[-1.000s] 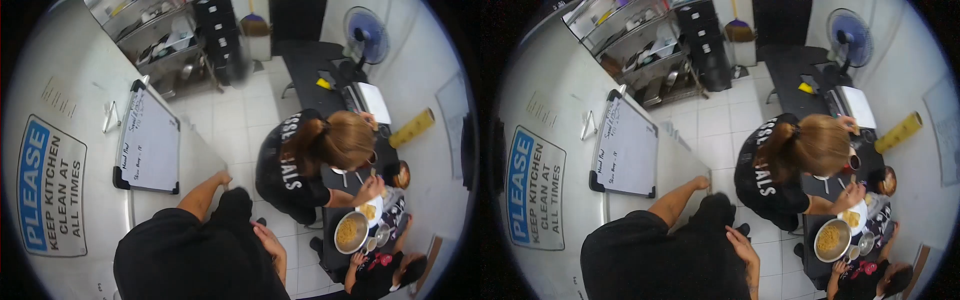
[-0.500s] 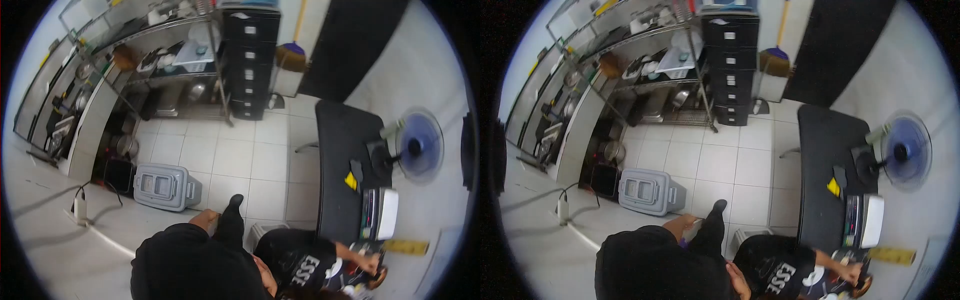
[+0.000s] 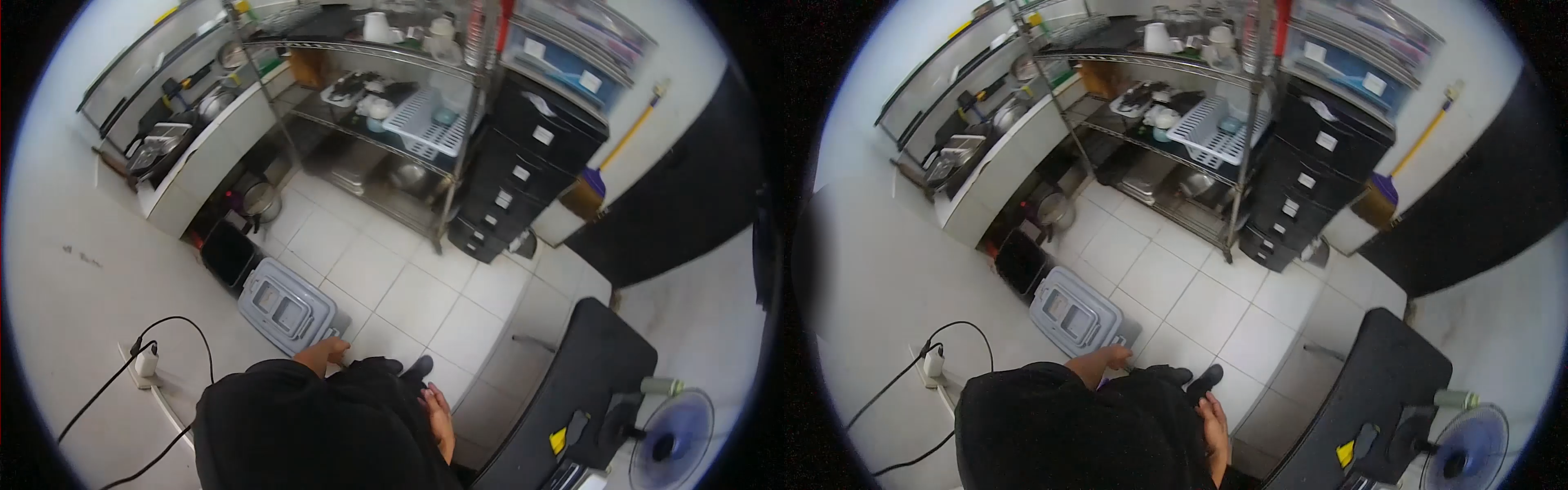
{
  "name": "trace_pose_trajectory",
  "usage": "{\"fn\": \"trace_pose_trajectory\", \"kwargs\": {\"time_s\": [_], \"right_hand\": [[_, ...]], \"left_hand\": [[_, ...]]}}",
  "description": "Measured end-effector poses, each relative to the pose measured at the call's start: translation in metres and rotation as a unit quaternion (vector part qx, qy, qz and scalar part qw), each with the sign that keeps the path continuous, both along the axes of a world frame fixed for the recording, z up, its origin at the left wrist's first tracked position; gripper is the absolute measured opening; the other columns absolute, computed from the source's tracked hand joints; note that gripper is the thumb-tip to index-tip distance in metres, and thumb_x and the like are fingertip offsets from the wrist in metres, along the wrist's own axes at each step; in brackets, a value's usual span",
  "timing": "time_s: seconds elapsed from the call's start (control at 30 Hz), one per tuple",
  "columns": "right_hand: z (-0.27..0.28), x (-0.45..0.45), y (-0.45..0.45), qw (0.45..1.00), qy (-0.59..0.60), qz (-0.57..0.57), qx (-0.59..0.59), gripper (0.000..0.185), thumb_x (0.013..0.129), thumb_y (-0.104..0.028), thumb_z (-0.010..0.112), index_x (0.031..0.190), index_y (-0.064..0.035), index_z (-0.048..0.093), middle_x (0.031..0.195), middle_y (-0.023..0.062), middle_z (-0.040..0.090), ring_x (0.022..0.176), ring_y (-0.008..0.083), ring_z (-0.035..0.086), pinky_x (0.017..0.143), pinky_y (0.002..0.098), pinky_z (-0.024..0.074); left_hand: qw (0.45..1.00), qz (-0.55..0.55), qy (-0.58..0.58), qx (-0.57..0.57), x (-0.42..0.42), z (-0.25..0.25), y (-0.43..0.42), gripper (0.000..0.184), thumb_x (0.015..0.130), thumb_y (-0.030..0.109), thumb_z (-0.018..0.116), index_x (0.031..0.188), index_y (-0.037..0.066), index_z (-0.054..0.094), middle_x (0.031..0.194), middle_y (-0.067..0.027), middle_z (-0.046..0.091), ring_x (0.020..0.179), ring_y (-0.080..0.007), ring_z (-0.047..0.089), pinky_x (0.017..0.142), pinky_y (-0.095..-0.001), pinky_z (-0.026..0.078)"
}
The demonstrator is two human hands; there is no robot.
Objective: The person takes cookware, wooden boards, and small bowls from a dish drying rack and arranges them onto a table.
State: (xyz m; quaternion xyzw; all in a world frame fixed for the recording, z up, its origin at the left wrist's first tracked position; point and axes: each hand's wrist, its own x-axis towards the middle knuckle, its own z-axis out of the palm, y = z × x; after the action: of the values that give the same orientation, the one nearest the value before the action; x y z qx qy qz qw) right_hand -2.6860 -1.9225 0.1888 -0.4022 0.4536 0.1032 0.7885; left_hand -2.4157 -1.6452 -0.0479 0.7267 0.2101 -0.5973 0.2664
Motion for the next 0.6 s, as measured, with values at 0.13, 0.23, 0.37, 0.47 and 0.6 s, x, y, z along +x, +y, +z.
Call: {"fn": "trace_pose_trajectory", "kwargs": {"time_s": [0.13, 0.23, 0.37, 0.47, 0.6], "right_hand": [[-0.033, 0.071, -0.06, 0.986, -0.001, 0.164, -0.034, 0.062, 0.1, -0.038, 0.061, 0.152, -0.012, 0.042, 0.147, 0.0169, 0.05, 0.132, 0.0301, 0.051, 0.103, 0.0434, 0.0469], [-0.034, 0.133, -0.094, 0.96, 0.014, 0.269, -0.082, 0.062, 0.098, -0.04, 0.063, 0.151, -0.0151, 0.043, 0.144, 0.0165, 0.053, 0.13, 0.0305, 0.052, 0.098, 0.046, 0.0491], [-0.025, 0.235, -0.125, 0.939, -0.003, 0.32, -0.123, 0.064, 0.097, -0.04, 0.064, 0.15, -0.0119, 0.044, 0.142, 0.0157, 0.054, 0.128, 0.0311, 0.055, 0.095, 0.0458, 0.0515], [-0.035, 0.324, -0.12, 0.935, 0.003, 0.328, -0.136, 0.064, 0.096, -0.039, 0.065, 0.149, -0.0097, 0.045, 0.14, 0.0153, 0.055, 0.125, 0.0315, 0.057, 0.094, 0.0456, 0.0519], [-0.054, 0.465, -0.079, 0.912, 0.056, 0.354, -0.199, 0.061, 0.095, -0.037, 0.065, 0.145, -0.0079, 0.049, 0.136, 0.0137, 0.058, 0.122, 0.0309, 0.058, 0.093, 0.0449, 0.0525]], "left_hand": [[1.0, 0.008, -0.005, -0.005, 0.039, -0.08, -0.015, 0.041, 0.093, 0.036, 0.062, 0.116, 0.002, 0.065, 0.109, -0.0165, 0.068, 0.097, -0.0271, 0.066, 0.083, -0.0437, 0.054], [0.98, 0.051, -0.181, -0.071, 0.063, 0.011, -0.031, 0.038, 0.093, 0.034, 0.063, 0.112, 0.002, 0.067, 0.097, -0.0088, 0.07, 0.086, -0.0223, 0.066, 0.071, -0.0392, 0.055], [0.957, 0.13, -0.236, -0.107, 0.11, -0.004, -0.031, 0.036, 0.091, 0.035, 0.065, 0.108, 0.004, 0.071, 0.092, -0.0076, 0.071, 0.079, -0.0191, 0.066, 0.066, -0.0378, 0.055], [0.938, 0.188, -0.274, -0.095, 0.161, -0.016, -0.02, 0.038, 0.085, 0.033, 0.069, 0.107, 0.003, 0.074, 0.094, -0.0135, 0.075, 0.086, -0.0236, 0.071, 0.079, -0.0366, 0.056], [0.936, 0.197, -0.283, -0.072, 0.251, -0.011, 0.012, 0.039, 0.085, 0.037, 0.068, 0.109, 0.007, 0.075, 0.104, -0.0146, 0.075, 0.099, -0.0276, 0.07, 0.09, -0.0376, 0.054]]}}
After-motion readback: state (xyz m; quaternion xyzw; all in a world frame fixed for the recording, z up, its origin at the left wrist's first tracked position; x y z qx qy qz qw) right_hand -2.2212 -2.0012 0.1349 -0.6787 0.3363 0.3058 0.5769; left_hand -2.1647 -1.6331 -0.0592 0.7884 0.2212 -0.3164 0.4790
